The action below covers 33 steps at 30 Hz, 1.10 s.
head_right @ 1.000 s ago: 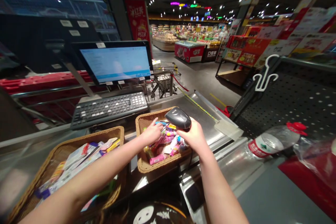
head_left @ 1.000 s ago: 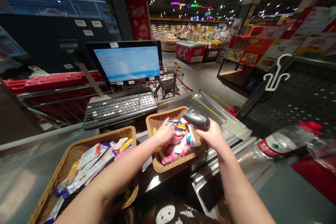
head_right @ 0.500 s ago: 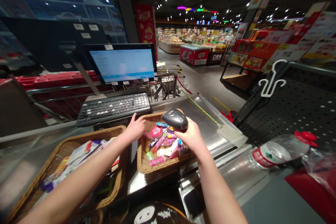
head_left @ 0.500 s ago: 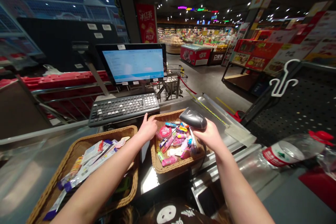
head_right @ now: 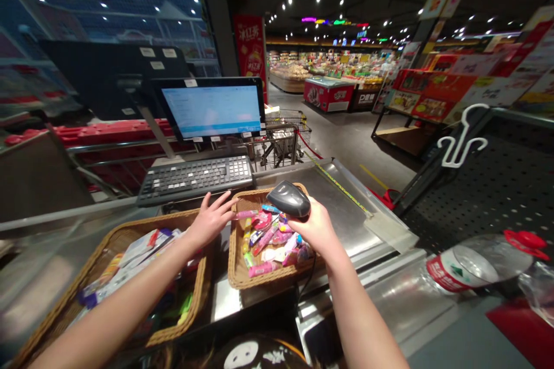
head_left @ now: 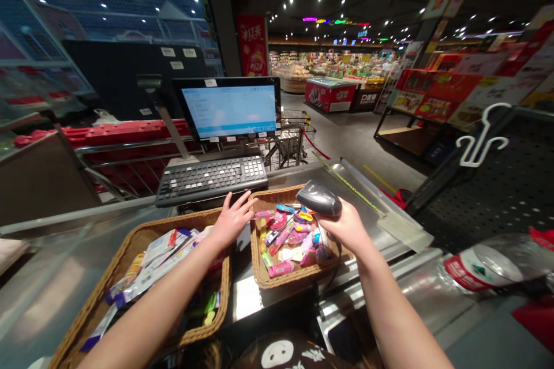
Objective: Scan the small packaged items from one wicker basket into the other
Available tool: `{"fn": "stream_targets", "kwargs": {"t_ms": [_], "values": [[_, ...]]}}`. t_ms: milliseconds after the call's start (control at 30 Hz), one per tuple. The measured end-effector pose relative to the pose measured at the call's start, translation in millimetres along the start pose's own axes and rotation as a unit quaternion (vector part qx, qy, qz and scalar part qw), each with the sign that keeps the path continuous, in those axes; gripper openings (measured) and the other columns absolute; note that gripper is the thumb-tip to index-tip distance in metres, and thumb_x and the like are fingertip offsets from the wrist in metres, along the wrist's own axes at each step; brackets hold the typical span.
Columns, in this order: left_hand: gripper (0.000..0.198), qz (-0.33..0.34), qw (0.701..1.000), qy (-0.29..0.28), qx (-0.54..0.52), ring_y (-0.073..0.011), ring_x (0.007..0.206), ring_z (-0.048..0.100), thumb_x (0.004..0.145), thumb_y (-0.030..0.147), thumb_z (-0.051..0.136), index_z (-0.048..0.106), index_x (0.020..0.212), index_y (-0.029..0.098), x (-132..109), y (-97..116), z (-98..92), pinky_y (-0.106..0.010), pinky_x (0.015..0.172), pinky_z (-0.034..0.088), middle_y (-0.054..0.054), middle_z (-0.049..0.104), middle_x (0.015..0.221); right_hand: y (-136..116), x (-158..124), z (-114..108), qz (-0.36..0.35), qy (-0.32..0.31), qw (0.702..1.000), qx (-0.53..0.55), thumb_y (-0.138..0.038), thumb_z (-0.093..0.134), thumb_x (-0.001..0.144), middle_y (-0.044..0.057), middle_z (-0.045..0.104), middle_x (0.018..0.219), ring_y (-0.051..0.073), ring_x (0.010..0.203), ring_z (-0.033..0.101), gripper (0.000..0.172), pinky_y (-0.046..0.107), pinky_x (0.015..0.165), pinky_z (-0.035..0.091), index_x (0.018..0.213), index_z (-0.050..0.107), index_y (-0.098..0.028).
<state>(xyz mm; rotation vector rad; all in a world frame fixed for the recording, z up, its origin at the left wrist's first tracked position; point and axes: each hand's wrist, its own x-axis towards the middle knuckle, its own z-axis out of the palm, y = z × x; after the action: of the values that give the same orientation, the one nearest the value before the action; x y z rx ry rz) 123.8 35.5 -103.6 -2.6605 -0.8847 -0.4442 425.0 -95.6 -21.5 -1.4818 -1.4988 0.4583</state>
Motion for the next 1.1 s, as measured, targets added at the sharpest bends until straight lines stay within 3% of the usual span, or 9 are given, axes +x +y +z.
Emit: {"fn": "stream_targets", "kwargs": {"t_ms": [133,233,533,767,1100], "values": [[0.024,-0.035,0.998,0.054,0.008,-0.0264,0.137,0.042,0.089,0.013,0.052,0.067,0.098,0.029,-15.5,-3.4,2.7,-0.064,0.116,0.008,-0.003,0.053,0.142,-3.7,2.0,4.2,-0.007,-0.016,1.0,-0.003,-0.023,0.066,0.065,0.004,0.071,0.082,0.021,0.075,0.065,0.022,0.03,0.068,0.051,0.086,0.067,-0.016],[0.022,-0.03,0.992,0.119,0.03,-0.0255,0.134,0.047,0.091,0.016,0.052,0.067,0.099,0.029,-19.9,-12.2,-6.7,-0.062,0.116,0.006,-0.004,0.057,0.139,-9.3,5.6,5.7,-0.008,-0.016,1.0,-0.009,-0.026,0.067,0.065,0.005,0.071,0.082,0.021,0.073,0.065,0.023,0.03,0.067,0.051,0.085,0.067,-0.015],[0.011,0.031,0.947,0.307,0.094,-0.0213,0.134,0.047,0.087,0.018,0.062,0.065,0.088,0.029,-17.5,-45.1,-80.1,-0.056,0.12,0.002,0.0,0.064,0.13,-31.4,19.9,17.5,-0.041,-0.028,0.999,-0.018,-0.025,0.064,0.066,0.004,0.069,0.08,0.021,0.074,0.064,0.016,0.03,0.068,0.051,0.079,0.064,-0.017],[0.017,0.039,0.928,0.352,0.115,-0.0195,0.136,0.043,0.084,0.017,0.065,0.063,0.091,0.031,-30.1,-65.6,-117.6,-0.056,0.12,0.0,0.003,0.063,0.131,-53.7,21.0,27.6,-0.079,-0.037,0.996,-0.036,-0.024,0.064,0.067,0.004,0.069,0.081,0.022,0.075,0.064,0.016,0.031,0.07,0.051,0.082,0.063,-0.018],[0.012,0.016,0.925,0.36,0.118,-0.0197,0.135,0.045,0.085,0.018,0.063,0.062,0.085,0.03,-52.5,-68.5,-129.2,-0.057,0.12,0.002,0.004,0.065,0.129,-73.9,18.6,52.5,-0.1,-0.078,0.991,-0.052,-0.02,0.064,0.066,0.007,0.07,0.091,0.023,0.082,0.064,0.026,0.033,0.075,0.051,0.092,0.064,-0.016]]}}
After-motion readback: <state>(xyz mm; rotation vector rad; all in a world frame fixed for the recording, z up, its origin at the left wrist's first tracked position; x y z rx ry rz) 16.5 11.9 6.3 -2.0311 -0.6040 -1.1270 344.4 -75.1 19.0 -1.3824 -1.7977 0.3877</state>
